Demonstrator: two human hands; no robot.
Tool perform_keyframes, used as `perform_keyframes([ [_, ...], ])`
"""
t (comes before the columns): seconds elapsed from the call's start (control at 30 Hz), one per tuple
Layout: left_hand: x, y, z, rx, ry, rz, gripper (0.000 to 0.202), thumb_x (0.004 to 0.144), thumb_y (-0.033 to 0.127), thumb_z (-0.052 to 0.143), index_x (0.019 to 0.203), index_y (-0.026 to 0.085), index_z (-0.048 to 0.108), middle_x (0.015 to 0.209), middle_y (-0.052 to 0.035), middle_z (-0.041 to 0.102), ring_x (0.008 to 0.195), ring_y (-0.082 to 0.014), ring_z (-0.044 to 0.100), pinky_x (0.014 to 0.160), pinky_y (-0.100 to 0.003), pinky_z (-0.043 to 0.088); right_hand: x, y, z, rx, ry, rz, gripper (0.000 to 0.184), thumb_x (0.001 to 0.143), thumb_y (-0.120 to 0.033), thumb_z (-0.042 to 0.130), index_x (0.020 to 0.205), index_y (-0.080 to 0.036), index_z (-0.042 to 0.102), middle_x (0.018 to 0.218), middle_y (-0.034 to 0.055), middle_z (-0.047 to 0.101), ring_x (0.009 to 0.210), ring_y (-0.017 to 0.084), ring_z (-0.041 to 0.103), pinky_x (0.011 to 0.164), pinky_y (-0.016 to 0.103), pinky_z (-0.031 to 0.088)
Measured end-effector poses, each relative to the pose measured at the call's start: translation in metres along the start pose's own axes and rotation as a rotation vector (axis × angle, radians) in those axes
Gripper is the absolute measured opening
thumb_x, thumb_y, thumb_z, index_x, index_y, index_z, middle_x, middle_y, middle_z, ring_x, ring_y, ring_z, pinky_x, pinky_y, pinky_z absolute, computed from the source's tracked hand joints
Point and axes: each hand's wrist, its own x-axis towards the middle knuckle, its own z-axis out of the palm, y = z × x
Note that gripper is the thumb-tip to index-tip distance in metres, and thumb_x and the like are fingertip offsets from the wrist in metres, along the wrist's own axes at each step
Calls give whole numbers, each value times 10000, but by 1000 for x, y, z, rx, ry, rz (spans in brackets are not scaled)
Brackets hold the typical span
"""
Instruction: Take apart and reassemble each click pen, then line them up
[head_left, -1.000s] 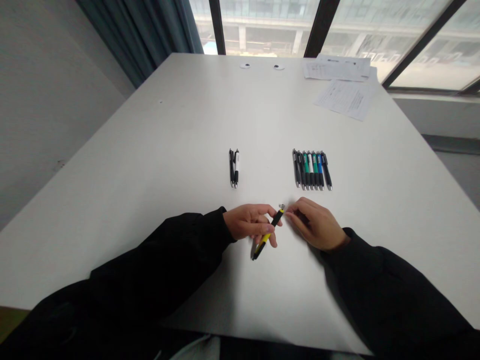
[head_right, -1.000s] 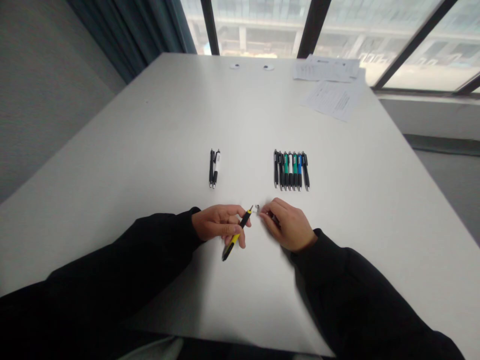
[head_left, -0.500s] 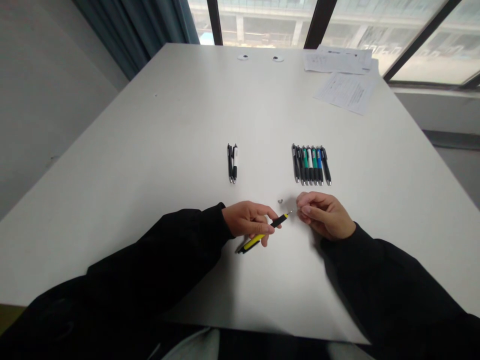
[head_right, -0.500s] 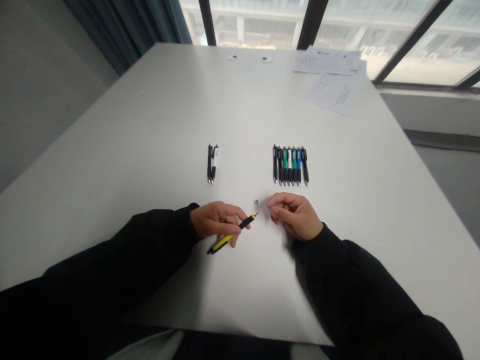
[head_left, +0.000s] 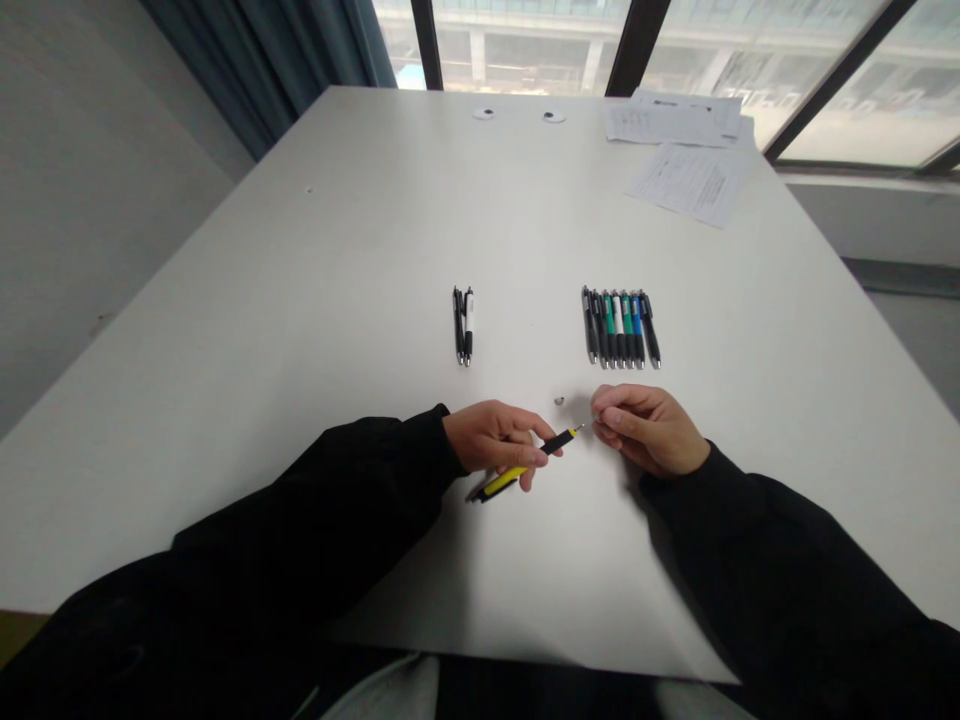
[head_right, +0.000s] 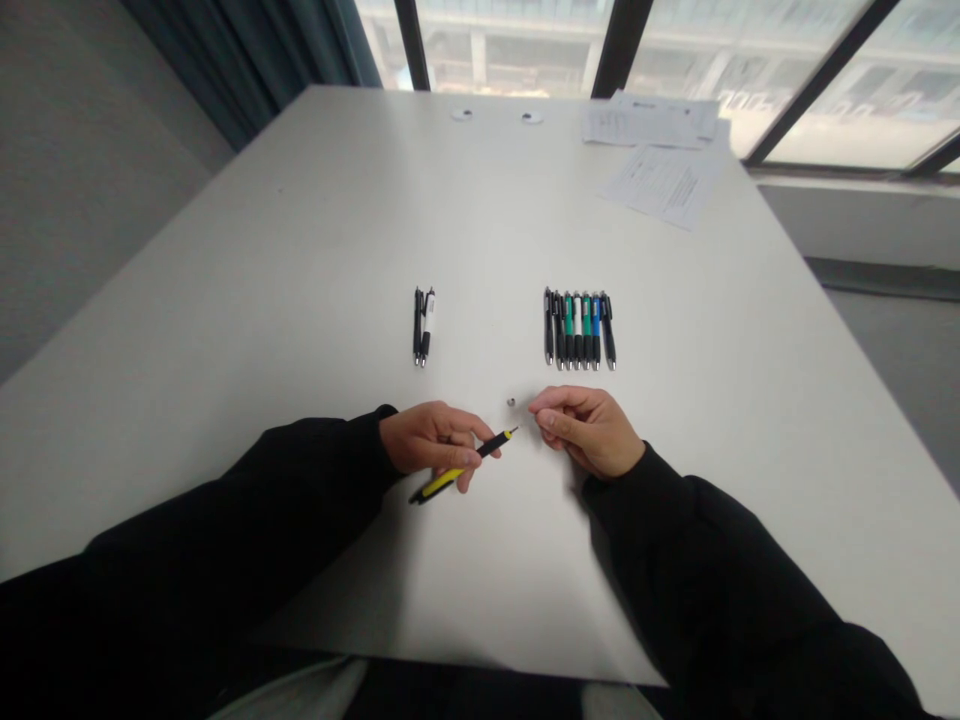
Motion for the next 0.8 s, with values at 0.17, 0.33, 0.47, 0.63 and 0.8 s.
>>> perform_keyframes([
  [0.17,0,1,0,6,3,-6,464,821,477,690,1073,88,661,649,-54,705,441,-66,527,444,-161,408,0,1,-1,-29,-45,-31,152,718,-279,805,810,-175,744,645,2,591,472,86,471,427,239,317],
  [0.33,2,0,-1,3,-12,-8,467,815,474,698,1069,85,656,642,-53,704,433,-72,533,437,-167,406,0,5,-5,-93,-73,-27,161,737,-293,797,828,-170,747,678,10,608,496,89,491,444,241,362],
  [0.47,2,1,0,1,-8,-18,465,822,477,689,1068,85,651,641,-50,701,436,-69,533,441,-164,406,0,7,-8,-131,-90,-14,161,752,-294,788,842,-166,749,696,16,622,506,88,505,445,236,384],
  [0.63,2,1,2,4,-1,-6,462,828,478,681,1071,86,655,656,-60,705,446,-67,520,449,-164,404,-1,7,-6,-143,-76,15,183,747,-308,792,856,-166,754,673,20,640,494,91,513,420,223,390],
  [0.8,4,-4,2,15,6,40,468,841,482,664,1100,93,651,709,-86,726,445,-62,498,452,-165,396,-1,5,-1,-184,-130,38,189,762,-300,781,895,-168,758,638,11,628,493,89,494,425,221,390],
])
